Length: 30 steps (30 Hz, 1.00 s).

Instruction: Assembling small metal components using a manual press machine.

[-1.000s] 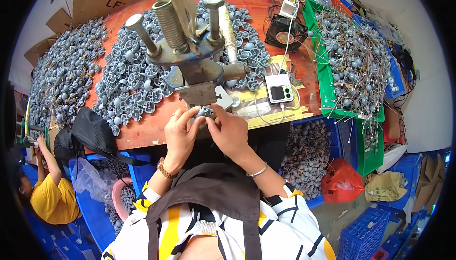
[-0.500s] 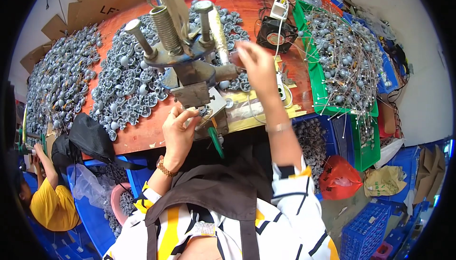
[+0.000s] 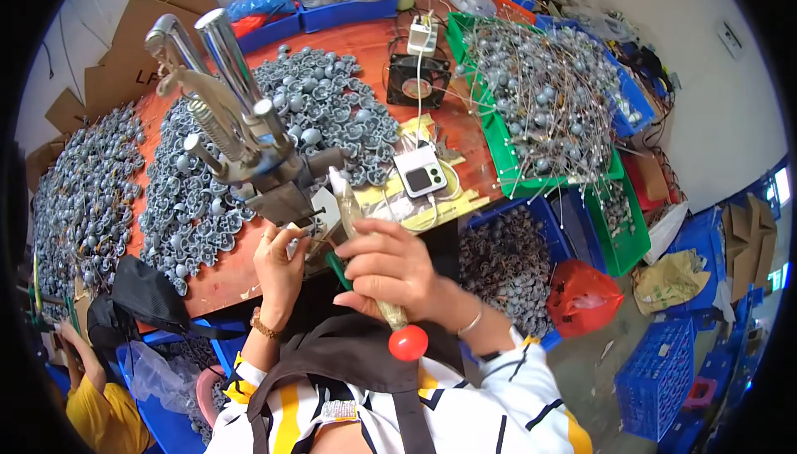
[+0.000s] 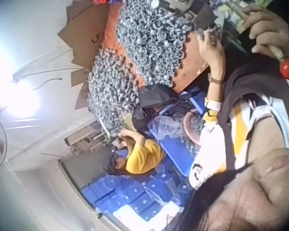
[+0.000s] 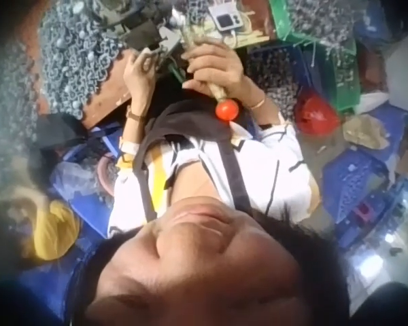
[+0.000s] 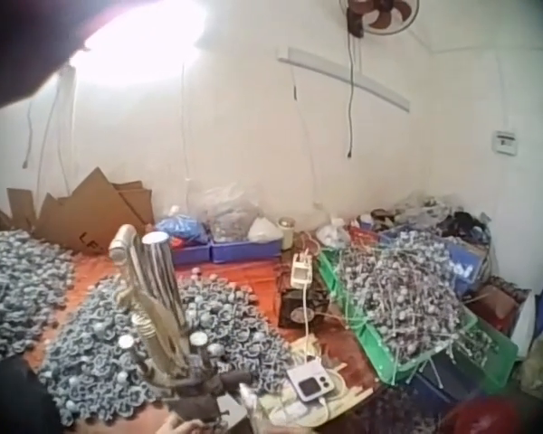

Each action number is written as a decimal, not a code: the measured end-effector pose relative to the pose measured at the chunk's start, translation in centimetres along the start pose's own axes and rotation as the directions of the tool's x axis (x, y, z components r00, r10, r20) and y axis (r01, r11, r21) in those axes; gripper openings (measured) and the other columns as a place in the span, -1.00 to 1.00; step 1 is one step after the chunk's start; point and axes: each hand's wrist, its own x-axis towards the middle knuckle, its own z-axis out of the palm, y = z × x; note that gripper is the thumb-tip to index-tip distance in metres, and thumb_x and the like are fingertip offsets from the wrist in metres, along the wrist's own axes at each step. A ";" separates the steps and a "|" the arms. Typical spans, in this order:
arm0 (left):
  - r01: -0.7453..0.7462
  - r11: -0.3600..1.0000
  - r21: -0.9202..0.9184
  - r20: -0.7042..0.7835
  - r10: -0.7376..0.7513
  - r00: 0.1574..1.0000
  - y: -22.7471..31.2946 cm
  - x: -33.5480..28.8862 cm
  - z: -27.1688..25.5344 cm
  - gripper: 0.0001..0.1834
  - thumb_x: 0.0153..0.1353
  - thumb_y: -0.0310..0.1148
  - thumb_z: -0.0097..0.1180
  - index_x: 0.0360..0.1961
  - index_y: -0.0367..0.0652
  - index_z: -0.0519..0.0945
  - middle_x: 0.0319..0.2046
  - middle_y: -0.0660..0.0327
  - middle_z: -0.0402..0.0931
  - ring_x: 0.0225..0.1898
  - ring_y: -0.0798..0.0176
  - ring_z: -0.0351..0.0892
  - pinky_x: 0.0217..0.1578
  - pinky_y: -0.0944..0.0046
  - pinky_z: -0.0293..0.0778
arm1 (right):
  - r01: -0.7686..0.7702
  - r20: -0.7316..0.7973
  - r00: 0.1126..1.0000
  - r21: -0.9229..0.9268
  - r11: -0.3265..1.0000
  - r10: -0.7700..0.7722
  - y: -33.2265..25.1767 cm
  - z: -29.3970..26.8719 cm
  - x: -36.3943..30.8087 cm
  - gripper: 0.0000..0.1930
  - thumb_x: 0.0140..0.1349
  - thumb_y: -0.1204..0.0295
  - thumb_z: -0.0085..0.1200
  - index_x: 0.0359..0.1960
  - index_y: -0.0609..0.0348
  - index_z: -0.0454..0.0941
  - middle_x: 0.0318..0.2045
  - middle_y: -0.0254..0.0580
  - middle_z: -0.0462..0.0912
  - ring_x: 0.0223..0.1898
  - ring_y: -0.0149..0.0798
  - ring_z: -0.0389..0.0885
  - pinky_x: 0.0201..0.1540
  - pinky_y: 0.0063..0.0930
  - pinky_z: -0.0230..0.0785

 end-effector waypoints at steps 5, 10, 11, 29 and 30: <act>-0.041 0.967 0.249 -0.063 0.059 0.996 0.5 -0.6 -1.6 -0.88 0.12 -0.44 0.18 -0.35 -0.27 0.60 -0.43 0.03 0.55 -0.44 -0.05 0.54 -0.48 0.11 0.34 | -0.059 -0.132 0.991 -0.169 0.984 0.036 3.9 -3.0 4.8 -0.74 -0.05 0.30 0.39 -0.41 0.12 0.57 -0.35 -0.23 0.67 -0.35 -0.17 0.65 -0.21 -0.28 0.48; 0.073 0.956 -0.286 0.465 0.072 0.883 1.9 -1.4 -2.8 -0.80 0.24 -0.40 0.10 -0.45 -0.28 0.65 -0.72 0.19 0.47 -0.70 0.32 0.35 -0.62 0.33 0.28 | -0.522 -0.335 0.848 -0.659 0.542 0.410 20.6 -9.4 1.0 -0.87 0.09 0.39 0.21 -0.43 0.18 0.59 -0.47 -0.05 0.65 -0.42 -0.04 0.64 -0.33 -0.23 0.47; 0.179 0.902 -0.393 0.606 0.108 0.788 2.9 -1.6 -3.3 -0.79 0.26 -0.39 0.08 -0.42 -0.28 0.66 -0.71 0.25 0.47 -0.68 0.41 0.35 -0.62 0.37 0.26 | -0.531 -0.347 0.832 -0.722 0.443 0.433 21.9 -9.8 0.6 -0.90 0.08 0.41 0.19 -0.45 0.18 0.59 -0.45 -0.03 0.65 -0.39 0.00 0.63 -0.32 -0.19 0.46; -0.199 0.630 -0.751 -0.617 -0.561 0.552 -18.2 6.4 -28.5 -0.59 0.42 -0.21 -0.16 0.10 -0.32 0.39 0.03 0.06 0.47 0.04 0.20 0.47 0.08 0.23 0.40 | -0.832 -0.567 0.220 0.316 0.457 0.793 26.6 -19.3 1.2 -0.73 0.29 0.29 0.00 -0.50 0.19 0.55 -0.63 -0.30 0.56 -0.64 -0.45 0.48 -0.65 -0.60 0.26; -0.091 0.655 -0.750 -0.557 -0.552 0.620 -16.3 6.7 -25.3 -0.61 0.40 -0.23 -0.13 0.06 -0.34 0.43 0.04 0.06 0.46 0.02 0.19 0.49 0.07 0.25 0.44 | -0.736 -0.515 0.195 0.486 0.472 0.835 26.4 -21.4 1.3 -0.77 0.26 0.35 0.01 -0.53 0.17 0.52 -0.65 -0.29 0.53 -0.66 -0.44 0.46 -0.67 -0.60 0.25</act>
